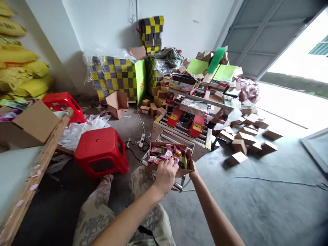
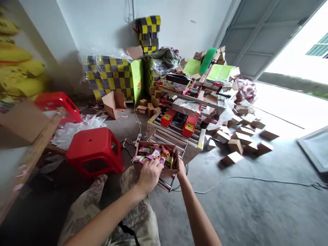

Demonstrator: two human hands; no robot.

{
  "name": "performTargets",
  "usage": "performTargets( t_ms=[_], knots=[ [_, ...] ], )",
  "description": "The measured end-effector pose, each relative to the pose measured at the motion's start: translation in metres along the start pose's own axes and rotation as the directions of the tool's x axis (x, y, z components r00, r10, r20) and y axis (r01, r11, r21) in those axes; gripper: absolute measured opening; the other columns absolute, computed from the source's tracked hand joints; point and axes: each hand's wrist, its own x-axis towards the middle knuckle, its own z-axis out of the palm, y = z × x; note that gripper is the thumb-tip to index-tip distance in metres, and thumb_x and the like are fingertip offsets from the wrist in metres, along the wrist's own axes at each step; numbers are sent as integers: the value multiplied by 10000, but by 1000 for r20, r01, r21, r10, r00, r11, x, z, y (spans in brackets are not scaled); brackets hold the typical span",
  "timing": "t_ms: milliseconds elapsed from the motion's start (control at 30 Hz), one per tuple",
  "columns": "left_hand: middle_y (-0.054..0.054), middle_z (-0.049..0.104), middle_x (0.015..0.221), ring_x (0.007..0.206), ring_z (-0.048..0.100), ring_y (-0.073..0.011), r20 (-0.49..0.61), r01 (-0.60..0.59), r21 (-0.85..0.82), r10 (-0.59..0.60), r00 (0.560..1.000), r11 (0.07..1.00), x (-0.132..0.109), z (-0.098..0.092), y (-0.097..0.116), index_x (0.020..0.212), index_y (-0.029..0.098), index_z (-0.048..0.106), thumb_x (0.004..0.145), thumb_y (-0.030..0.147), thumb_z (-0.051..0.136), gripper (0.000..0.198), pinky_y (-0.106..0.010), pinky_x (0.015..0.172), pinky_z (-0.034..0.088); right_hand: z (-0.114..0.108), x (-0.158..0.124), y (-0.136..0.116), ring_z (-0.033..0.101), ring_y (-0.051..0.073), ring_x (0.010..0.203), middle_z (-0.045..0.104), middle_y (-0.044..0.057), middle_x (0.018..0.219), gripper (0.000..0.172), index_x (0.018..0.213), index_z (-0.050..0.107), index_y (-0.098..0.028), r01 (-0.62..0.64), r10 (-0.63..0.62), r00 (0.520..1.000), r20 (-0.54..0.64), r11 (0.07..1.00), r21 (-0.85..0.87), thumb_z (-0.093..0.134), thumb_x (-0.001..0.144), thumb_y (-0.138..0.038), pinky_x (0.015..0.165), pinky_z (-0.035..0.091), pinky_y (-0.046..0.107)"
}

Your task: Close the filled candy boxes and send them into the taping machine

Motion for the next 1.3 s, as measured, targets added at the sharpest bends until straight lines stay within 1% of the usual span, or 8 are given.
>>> performTargets(
  t_ms=[167, 267, 333, 433, 667, 833, 1133, 1300],
  knots=[
    [-48, 515, 940, 934, 494, -184, -345, -250, -152, 186, 920, 956, -31, -23, -22, 1059, 237, 560, 851, 82, 461, 277, -357, 895, 410, -31, -20, -3, 542, 157, 688, 573, 31, 828, 510, 955, 472, -197, -55, 46, 998, 46, 975, 217, 567, 718, -639, 633, 455, 286],
    [-64, 502, 974, 937, 492, -194, -375, -75, -303, -46, 926, 950, -32, -42, -63, 1104, 218, 518, 825, 179, 573, 287, -339, 847, 432, -44, -24, -24, 484, 117, 610, 518, -16, 738, 455, 858, 475, -211, -35, -19, 986, 166, 949, 313, 682, 666, -567, 567, 403, 242],
    [-60, 516, 945, 877, 519, -178, -197, 69, -471, -180, 964, 880, -18, -48, -88, 1040, 186, 529, 827, 254, 591, 232, -297, 771, 454, -47, -17, -43, 447, 99, 579, 488, -35, 688, 422, 787, 475, -199, -10, -85, 954, 286, 950, 313, 737, 647, -499, 536, 362, 223],
    [-14, 543, 829, 756, 539, -131, 149, 74, -580, 16, 989, 811, 13, -48, -108, 843, 176, 584, 816, 260, 598, 90, -238, 700, 438, -41, -1, -69, 418, 91, 555, 474, -41, 640, 409, 732, 479, -179, 35, -111, 856, 505, 987, 158, 750, 644, -473, 511, 320, 214],
    [-92, 684, 889, 814, 629, -232, 607, -94, -259, 237, 758, 961, 74, -4, -97, 837, 150, 670, 752, 170, 607, 107, -289, 710, 460, -8, 23, -96, 470, 170, 757, 546, 45, 829, 366, 832, 548, -165, 607, -125, 604, 787, 713, -352, 622, 758, -516, 712, 394, 293],
    [-151, 684, 978, 888, 640, -271, 658, -148, -191, 238, 714, 970, 82, 14, -89, 967, 131, 662, 723, 74, 559, 271, -329, 782, 482, -4, 30, -91, 506, 242, 938, 565, 110, 1078, 647, 1107, 548, -154, 639, -31, 500, 865, 688, -344, 719, 633, -560, 859, 406, 337],
    [2, 685, 855, 751, 612, -143, 755, 171, -528, 368, 543, 832, 97, -1, -134, 896, 166, 644, 680, 120, 542, 244, -201, 682, 460, 1, 39, -73, 502, 131, 650, 590, -18, 685, 188, 712, 609, -193, 435, 2, 757, 653, 745, -506, 626, 770, -371, 600, 345, 240],
    [-33, 646, 856, 772, 596, -151, 480, 260, -623, 99, 872, 737, 58, 4, -125, 957, 139, 597, 734, 181, 589, 227, -238, 716, 465, 12, 12, -62, 532, 160, 749, 598, 32, 882, 221, 948, 565, -176, 325, -123, 931, 344, 709, -625, 575, 728, -187, 666, 412, 266]
  ],
)
